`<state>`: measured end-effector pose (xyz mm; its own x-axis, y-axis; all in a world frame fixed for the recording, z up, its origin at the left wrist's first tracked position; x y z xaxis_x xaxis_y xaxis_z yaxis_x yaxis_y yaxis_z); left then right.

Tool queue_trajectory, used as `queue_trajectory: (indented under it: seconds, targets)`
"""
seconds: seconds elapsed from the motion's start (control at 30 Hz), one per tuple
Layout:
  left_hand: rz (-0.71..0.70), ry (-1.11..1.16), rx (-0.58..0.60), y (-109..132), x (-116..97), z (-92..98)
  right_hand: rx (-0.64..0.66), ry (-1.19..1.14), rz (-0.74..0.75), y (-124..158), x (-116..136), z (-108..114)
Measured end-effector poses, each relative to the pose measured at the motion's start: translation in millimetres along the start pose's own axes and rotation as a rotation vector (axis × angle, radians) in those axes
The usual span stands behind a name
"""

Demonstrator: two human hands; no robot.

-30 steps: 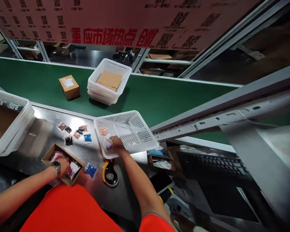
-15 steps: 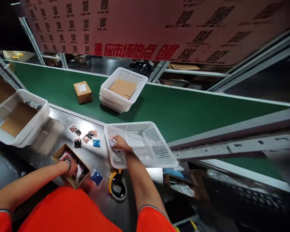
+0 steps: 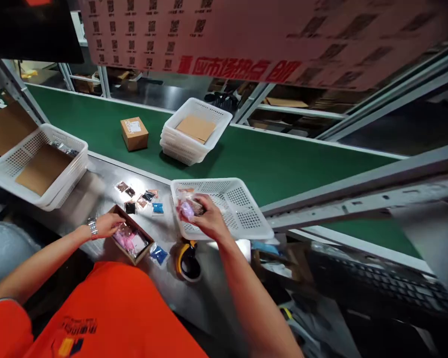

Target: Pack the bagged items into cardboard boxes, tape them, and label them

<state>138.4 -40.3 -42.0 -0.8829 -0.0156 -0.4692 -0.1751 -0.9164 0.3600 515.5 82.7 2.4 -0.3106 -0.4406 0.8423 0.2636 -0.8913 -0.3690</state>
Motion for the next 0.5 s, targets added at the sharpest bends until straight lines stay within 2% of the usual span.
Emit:
queue_trajectory:
  seconds: [0.07, 0.13, 0.2, 0.27, 0.3, 0.37, 0.43, 0.5]
  targets:
    - [0.046, 0.074, -0.118, 5.4, 15.9, 17.9, 0.201, -0.059, 0.117, 17.7, 41.9, -57.1]
    - [0.089, 0.133, -0.224, 13.0, 30.3, 30.0, 0.461, -0.069, 0.185, 40.6, 69.8, -125.4]
    - [0.111, 0.180, -0.298, 20.9, 41.0, 34.5, 0.731, 0.017, 0.207, 64.5, 79.5, -189.5]
    - [0.108, 0.219, -0.330, 26.6, 48.5, 32.7, 0.911, 0.184, 0.185, 81.3, 73.5, -233.1]
    - [0.103, 0.237, -0.331, 28.0, 51.9, 30.3, 0.964, 0.259, 0.171, 86.4, 68.6, -245.8]
    - [0.112, 0.273, -0.324, 28.0, 60.0, 25.5, 1.014, 0.328, 0.169, 92.7, 63.1, -255.0]
    - [0.145, 0.301, -0.307, 25.2, 68.7, 21.7, 1.013, 0.310, 0.211, 97.0, 66.2, -247.7]
    - [0.175, 0.316, -0.302, 22.4, 74.3, 21.0, 0.947, 0.305, 0.248, 99.1, 72.4, -227.8]
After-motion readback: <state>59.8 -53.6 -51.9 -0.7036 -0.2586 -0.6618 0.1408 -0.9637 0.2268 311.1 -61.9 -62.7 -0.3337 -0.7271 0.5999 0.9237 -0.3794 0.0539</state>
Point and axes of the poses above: each hand's wrist, its own y-axis away from the middle knuckle, its own z-axis out of the back of the hand, x = y × z, the point moved 7 cm from there along -y, towards the middle knuckle, and after that the axes turned 15 degrees about z, right-handed, at the moved point
